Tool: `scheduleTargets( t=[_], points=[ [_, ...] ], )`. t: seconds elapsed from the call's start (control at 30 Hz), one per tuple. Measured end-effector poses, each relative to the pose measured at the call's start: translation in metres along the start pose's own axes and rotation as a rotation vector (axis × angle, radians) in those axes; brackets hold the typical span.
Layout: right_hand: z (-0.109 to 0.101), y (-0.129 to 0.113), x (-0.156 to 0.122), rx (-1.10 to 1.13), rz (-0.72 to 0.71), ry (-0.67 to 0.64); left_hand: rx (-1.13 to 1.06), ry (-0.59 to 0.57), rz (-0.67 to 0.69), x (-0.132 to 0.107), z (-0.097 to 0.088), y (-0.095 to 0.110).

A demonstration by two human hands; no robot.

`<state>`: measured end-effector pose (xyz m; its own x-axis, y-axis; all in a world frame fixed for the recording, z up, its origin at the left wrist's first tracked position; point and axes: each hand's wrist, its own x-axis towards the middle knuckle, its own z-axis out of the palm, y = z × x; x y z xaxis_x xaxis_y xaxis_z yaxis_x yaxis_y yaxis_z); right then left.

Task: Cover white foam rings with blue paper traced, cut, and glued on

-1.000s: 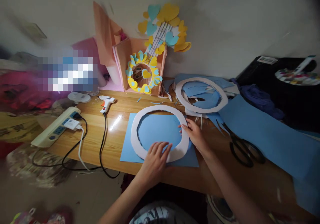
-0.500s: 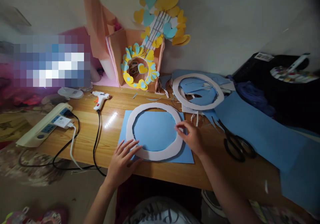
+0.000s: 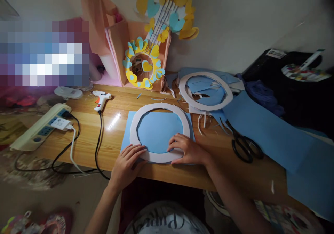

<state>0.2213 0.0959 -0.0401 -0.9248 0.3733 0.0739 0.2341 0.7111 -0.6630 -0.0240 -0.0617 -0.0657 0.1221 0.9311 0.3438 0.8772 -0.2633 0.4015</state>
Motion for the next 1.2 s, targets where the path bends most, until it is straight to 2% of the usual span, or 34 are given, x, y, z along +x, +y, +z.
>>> scheduleTargets(
  t=[0.93,1.0,1.13,1.2],
  points=[
    [0.005,-0.005,0.000,-0.025,0.006,-0.029,-0.028,0.018,-0.011,-0.004,0.000,0.001],
    [0.005,-0.006,0.001,-0.034,-0.005,-0.022,-0.010,0.061,-0.097,-0.003,-0.001,0.003],
    [0.004,-0.006,0.000,0.006,-0.034,0.036,0.141,0.258,-0.594,0.003,0.001,0.004],
    [0.001,-0.007,-0.001,0.006,-0.044,0.072,0.164,0.253,-0.768,0.009,0.002,0.002]
  ],
)
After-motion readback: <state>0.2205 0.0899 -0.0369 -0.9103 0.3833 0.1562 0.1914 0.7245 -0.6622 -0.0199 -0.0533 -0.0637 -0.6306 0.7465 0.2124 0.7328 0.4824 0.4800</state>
